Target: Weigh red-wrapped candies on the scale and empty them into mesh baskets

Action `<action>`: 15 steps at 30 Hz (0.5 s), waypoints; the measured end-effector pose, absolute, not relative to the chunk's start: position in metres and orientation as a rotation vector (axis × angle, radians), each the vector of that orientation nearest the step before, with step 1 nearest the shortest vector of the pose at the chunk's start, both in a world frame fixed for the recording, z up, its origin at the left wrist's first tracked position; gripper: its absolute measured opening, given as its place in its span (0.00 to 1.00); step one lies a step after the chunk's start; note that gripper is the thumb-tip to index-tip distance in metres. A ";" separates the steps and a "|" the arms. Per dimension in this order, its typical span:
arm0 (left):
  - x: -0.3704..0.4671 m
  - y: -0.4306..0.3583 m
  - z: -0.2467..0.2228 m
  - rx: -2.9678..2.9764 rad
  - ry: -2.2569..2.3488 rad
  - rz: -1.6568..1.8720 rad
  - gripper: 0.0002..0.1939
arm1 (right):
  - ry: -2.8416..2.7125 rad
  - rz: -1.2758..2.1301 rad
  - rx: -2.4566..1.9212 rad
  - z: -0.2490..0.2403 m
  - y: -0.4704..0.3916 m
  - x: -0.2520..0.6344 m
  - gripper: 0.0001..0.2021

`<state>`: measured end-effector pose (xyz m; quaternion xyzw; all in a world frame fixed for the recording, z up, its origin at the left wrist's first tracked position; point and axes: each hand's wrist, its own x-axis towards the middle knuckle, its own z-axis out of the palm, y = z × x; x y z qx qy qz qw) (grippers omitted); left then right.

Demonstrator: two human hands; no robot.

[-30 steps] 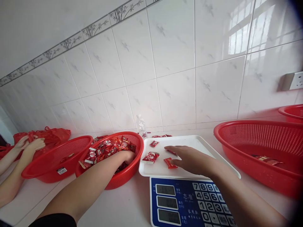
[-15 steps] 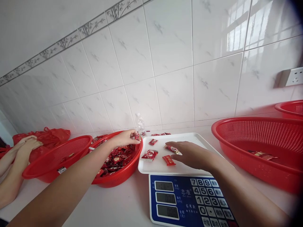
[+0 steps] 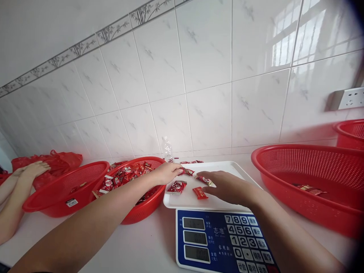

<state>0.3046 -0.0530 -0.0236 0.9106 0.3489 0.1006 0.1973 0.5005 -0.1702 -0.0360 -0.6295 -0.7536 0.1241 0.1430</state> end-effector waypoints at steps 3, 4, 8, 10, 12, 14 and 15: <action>0.300 -0.049 -0.021 2.565 1.093 0.463 0.14 | -2.175 0.331 -1.840 -0.038 -0.168 0.503 0.24; 0.297 -0.046 -0.019 2.548 1.145 0.527 0.14 | -2.175 0.324 -1.854 -0.039 -0.167 0.504 0.25; 0.271 -0.027 -0.021 2.477 1.421 0.552 0.14 | -2.212 0.348 -1.870 -0.045 -0.161 0.501 0.26; 0.255 -0.019 -0.027 2.451 1.556 0.462 0.14 | -2.223 0.360 -1.856 -0.046 -0.160 0.497 0.26; 0.239 -0.016 -0.036 2.417 1.628 0.357 0.15 | -2.216 0.366 -1.849 -0.047 -0.160 0.494 0.26; 0.227 -0.017 -0.047 2.382 1.639 0.217 0.18 | -2.210 0.373 -1.843 -0.047 -0.161 0.491 0.25; 0.222 -0.019 -0.053 2.359 1.635 0.132 0.21 | -2.211 0.375 -1.838 -0.046 -0.162 0.490 0.25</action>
